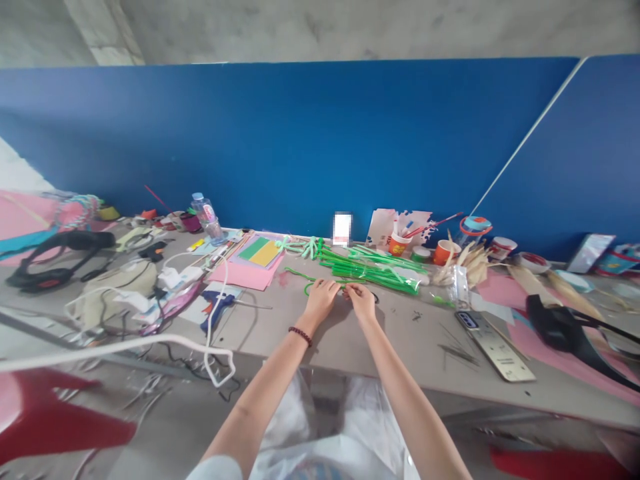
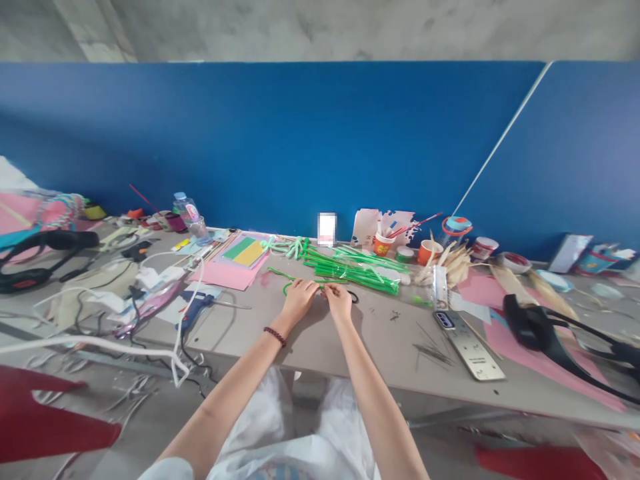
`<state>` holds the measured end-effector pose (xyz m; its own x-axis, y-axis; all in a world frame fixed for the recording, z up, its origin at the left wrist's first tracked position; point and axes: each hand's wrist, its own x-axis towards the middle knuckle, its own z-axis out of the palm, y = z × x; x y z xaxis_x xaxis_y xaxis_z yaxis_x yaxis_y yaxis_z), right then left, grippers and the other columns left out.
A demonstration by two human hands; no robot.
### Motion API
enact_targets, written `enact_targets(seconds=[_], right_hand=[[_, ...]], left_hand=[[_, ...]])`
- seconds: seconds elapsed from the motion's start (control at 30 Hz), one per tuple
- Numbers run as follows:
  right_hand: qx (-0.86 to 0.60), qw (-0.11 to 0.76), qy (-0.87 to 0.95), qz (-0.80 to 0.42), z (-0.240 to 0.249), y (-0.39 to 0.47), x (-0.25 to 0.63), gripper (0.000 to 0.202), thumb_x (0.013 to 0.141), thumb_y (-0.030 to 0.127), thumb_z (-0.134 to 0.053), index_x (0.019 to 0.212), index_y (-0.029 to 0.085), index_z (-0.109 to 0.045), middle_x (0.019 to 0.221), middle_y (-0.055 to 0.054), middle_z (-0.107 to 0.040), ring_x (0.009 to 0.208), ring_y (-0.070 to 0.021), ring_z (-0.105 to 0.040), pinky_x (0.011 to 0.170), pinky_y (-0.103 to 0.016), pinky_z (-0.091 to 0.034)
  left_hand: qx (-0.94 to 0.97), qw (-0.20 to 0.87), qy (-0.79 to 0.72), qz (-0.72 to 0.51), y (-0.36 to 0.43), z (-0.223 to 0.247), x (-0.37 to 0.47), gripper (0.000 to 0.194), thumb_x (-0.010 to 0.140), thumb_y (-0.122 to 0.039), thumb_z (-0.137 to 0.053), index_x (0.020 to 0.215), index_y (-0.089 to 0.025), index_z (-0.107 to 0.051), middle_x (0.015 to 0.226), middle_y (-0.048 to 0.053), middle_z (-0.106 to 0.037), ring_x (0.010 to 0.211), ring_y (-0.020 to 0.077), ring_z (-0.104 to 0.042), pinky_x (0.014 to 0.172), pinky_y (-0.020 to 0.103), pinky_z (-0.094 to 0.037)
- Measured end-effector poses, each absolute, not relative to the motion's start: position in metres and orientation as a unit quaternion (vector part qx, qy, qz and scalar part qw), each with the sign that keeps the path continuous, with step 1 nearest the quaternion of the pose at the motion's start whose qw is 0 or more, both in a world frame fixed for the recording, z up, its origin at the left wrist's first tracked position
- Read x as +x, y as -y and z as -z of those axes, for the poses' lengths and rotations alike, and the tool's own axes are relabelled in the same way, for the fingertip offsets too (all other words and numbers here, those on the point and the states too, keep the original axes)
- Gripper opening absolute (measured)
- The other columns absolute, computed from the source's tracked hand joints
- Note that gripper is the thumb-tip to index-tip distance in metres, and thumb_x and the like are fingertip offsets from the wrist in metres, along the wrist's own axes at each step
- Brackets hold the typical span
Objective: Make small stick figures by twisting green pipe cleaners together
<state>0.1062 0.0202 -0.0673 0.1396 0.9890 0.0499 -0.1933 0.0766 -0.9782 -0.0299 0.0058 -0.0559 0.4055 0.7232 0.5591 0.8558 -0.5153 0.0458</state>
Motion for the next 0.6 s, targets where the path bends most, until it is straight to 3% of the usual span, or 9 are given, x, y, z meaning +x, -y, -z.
enact_targets(seconds=[0.27, 0.47, 0.6], right_hand=[[-0.451, 0.596, 0.404, -0.527, 0.0668, -0.0176, 0.1077, 0.034, 0.057, 0.040, -0.071, 0.080, 0.017, -0.063, 0.065, -0.003, -0.068, 0.060, -0.0185, -0.064, 0.055, -0.028, -0.051], [-0.459, 0.584, 0.497, -0.449, 0.0685, -0.0151, 0.1076, 0.027, 0.065, 0.038, -0.064, 0.084, 0.018, -0.062, 0.070, -0.004, -0.067, 0.062, -0.0196, -0.064, 0.054, -0.029, -0.050], [-0.475, 0.560, 0.579, -0.354, 0.0684, -0.0126, 0.1091, 0.023, 0.071, 0.034, -0.057, 0.085, 0.019, -0.066, 0.081, -0.007, -0.069, 0.069, -0.0207, -0.064, 0.062, -0.031, -0.050]], left_hand=[[-0.829, 0.146, 0.460, 0.284, -0.0067, 0.0568, -0.0308, 0.017, 0.089, -0.014, -0.043, 0.098, -0.017, -0.057, 0.090, 0.005, -0.065, 0.084, 0.0175, -0.059, 0.083, 0.034, -0.038], [-0.830, 0.144, 0.470, 0.264, -0.0075, 0.0576, -0.0302, 0.013, 0.089, -0.015, -0.045, 0.091, -0.015, -0.057, 0.086, 0.005, -0.065, 0.082, 0.0183, -0.059, 0.081, 0.034, -0.039], [-0.832, 0.138, 0.474, 0.252, -0.0075, 0.0593, -0.0309, 0.015, 0.088, -0.013, -0.044, 0.095, -0.015, -0.057, 0.090, 0.006, -0.065, 0.085, 0.0186, -0.059, 0.082, 0.035, -0.038]])
